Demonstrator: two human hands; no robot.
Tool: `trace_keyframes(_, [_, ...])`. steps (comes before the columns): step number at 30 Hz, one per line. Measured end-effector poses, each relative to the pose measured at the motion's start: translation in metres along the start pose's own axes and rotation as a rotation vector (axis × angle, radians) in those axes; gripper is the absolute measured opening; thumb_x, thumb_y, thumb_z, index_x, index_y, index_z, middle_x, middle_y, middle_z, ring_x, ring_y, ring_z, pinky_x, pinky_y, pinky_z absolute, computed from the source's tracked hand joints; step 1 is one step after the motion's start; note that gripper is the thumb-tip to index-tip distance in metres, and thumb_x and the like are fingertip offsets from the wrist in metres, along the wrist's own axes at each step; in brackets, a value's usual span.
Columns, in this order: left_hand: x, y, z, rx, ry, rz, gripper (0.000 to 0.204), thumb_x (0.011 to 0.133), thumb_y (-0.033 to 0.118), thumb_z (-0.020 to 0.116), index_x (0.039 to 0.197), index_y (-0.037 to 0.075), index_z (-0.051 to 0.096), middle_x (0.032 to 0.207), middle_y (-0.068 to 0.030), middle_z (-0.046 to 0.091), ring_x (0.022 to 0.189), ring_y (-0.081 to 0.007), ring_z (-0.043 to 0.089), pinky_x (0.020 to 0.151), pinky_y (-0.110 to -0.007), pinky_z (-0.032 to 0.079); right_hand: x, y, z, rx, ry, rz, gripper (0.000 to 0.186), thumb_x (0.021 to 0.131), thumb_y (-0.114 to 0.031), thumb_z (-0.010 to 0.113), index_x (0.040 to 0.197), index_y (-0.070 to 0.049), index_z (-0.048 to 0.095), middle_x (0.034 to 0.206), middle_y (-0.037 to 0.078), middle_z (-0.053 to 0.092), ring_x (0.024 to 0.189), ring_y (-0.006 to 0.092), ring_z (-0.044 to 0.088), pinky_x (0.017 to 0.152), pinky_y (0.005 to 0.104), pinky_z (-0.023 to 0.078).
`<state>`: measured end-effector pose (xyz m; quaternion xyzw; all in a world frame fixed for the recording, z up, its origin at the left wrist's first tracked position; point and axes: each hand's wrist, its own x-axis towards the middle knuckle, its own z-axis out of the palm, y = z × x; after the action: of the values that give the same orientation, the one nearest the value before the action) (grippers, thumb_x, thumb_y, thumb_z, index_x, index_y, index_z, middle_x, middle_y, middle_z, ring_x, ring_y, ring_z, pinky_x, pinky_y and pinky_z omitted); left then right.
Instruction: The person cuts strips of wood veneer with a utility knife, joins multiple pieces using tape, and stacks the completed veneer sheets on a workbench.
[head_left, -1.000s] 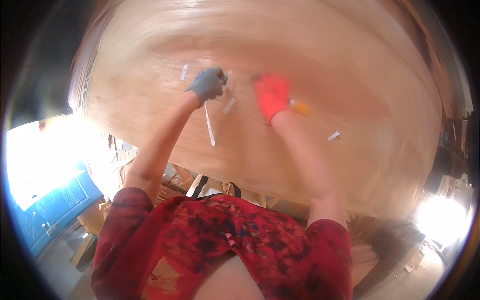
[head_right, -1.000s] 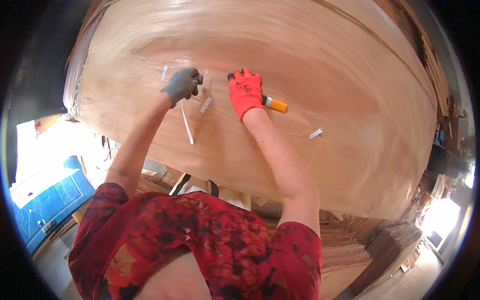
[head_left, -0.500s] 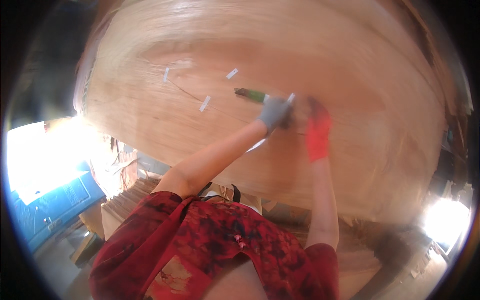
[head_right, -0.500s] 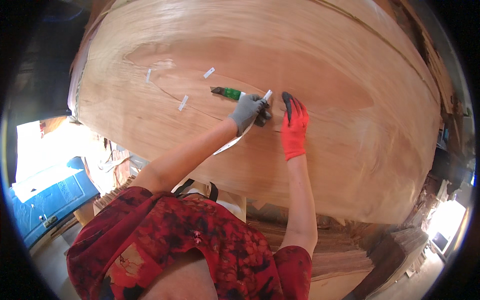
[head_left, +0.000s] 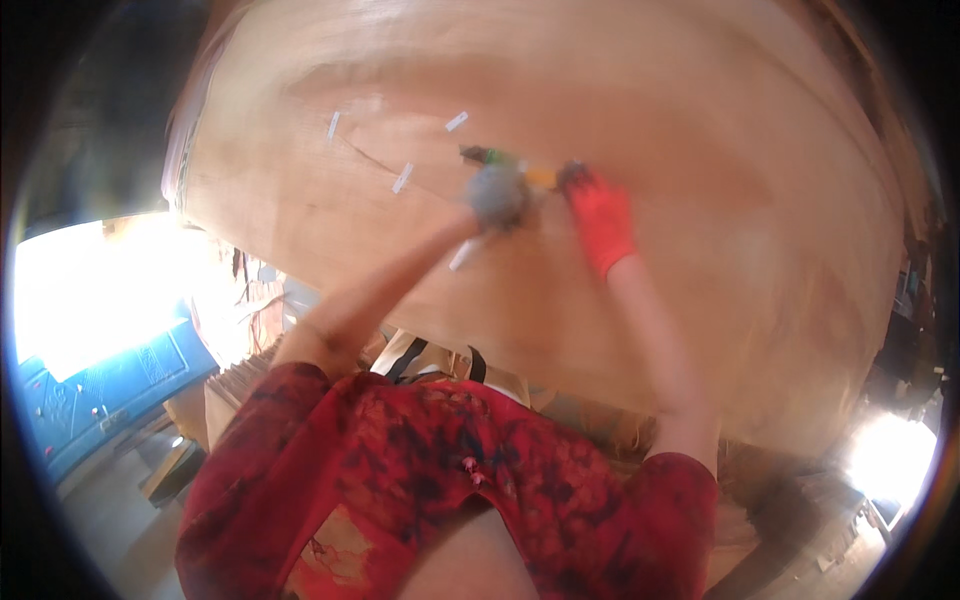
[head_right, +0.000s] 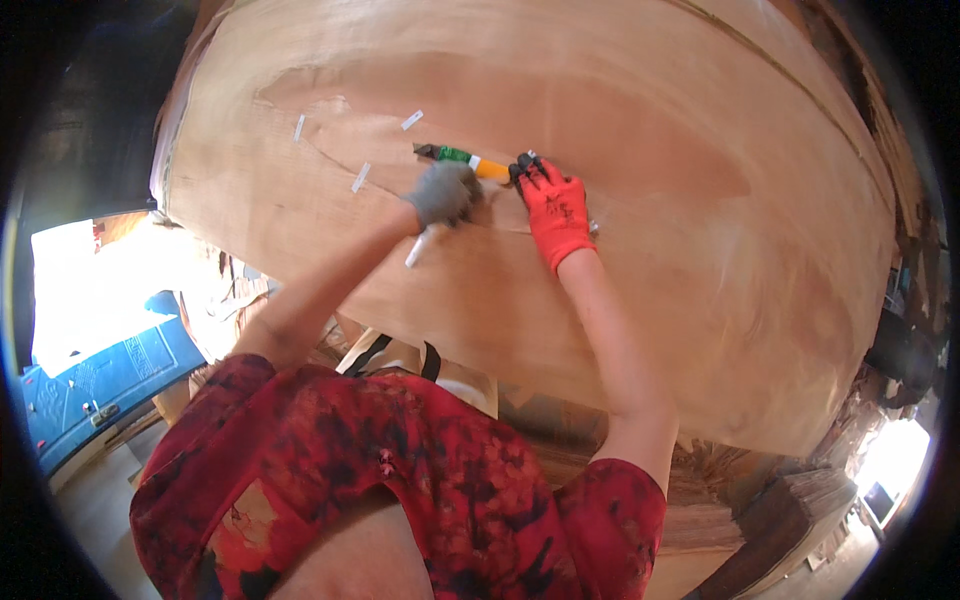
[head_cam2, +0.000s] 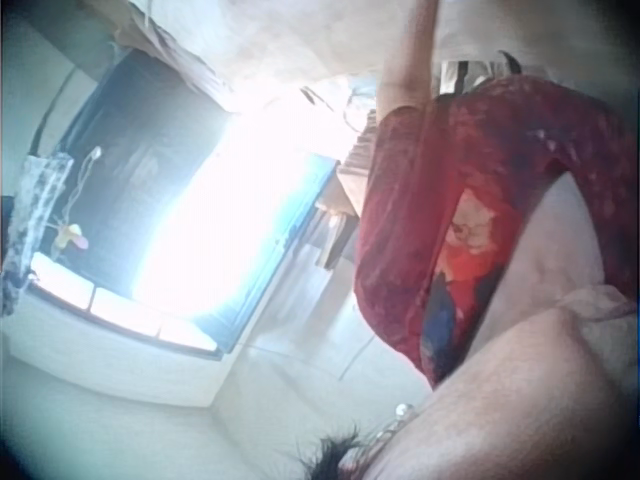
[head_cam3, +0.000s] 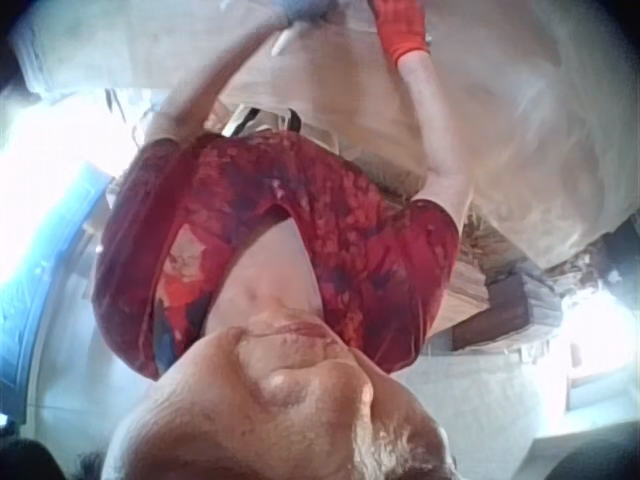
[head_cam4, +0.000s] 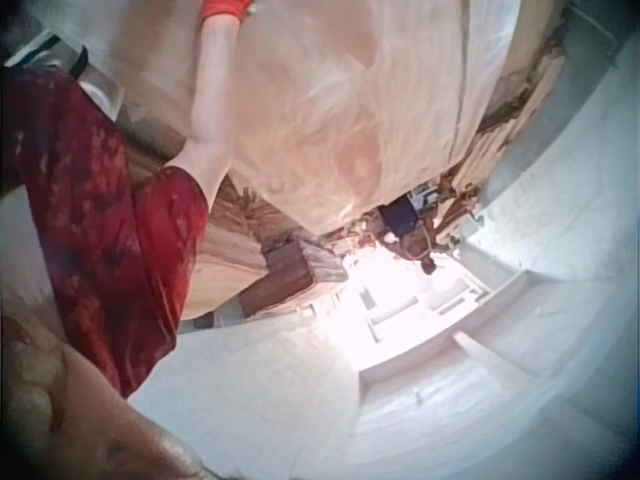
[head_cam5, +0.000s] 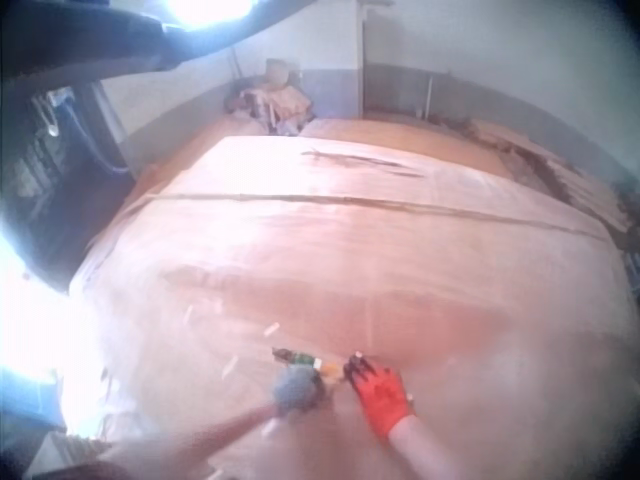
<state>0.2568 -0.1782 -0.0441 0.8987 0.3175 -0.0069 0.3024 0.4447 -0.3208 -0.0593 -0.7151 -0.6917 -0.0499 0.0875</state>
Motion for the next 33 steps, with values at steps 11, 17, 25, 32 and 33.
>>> trace_keyframes(11, [-0.086,0.051,0.012,-1.158,-0.274,-0.513,0.028,0.103,0.031,0.059,0.105,0.004,0.066,0.073,-0.0083,0.068,0.053,-0.0134,0.063,0.047,-0.027,0.051,-0.07,0.003,-0.064,0.453,0.235,0.155,0.047,0.084,0.001,0.06,0.129,-0.009,0.066,0.137,0.007,0.062,0.128,0.03,0.056,0.104,0.0447,0.044])
trace_keyframes(17, [-0.086,0.062,0.042,-1.247,-0.227,-0.604,0.027,0.103,0.03,0.059,0.105,0.003,0.065,0.078,-0.0088,0.069,0.058,-0.015,0.066,0.048,-0.029,0.054,-0.082,-0.061,-0.028,0.401,-0.021,0.077,0.042,0.086,-0.008,0.064,0.128,-0.013,0.066,0.145,0.004,0.057,0.136,0.0261,0.049,0.098,0.0461,0.042])
trace_keyframes(25, [-0.084,0.02,-0.034,-0.295,-0.461,-0.418,0.018,0.092,0.007,0.054,0.105,0.001,0.065,0.08,-0.0119,0.069,0.062,-0.0156,0.068,0.051,-0.03,0.054,-0.08,-0.076,-0.015,0.058,-0.148,0.059,0.04,0.093,-0.017,0.06,0.133,-0.016,0.062,0.15,0.003,0.053,0.141,0.0234,0.044,0.098,0.0449,0.041])
trace_keyframes(32, [-0.072,0.063,-0.012,-0.908,-0.489,-0.376,0.027,0.102,0.03,0.057,0.105,0.005,0.067,0.076,-0.008,0.069,0.062,-0.0153,0.068,0.055,-0.029,0.057,-0.11,-0.04,-0.043,0.461,0.165,0.257,0.042,0.091,-0.006,0.059,0.133,-0.011,0.063,0.141,0.005,0.06,0.133,0.0292,0.051,0.104,0.0434,0.04])
trace_keyframes(33, [-0.06,0.073,-0.001,-0.921,-0.478,-0.351,0.027,0.102,0.029,0.057,0.105,0.004,0.067,0.076,-0.0085,0.07,0.062,-0.0159,0.068,0.055,-0.029,0.057,-0.114,-0.03,-0.051,0.439,0.189,0.295,0.042,0.09,-0.005,0.059,0.132,-0.01,0.063,0.14,0.005,0.061,0.132,0.0297,0.051,0.105,0.0433,0.04])
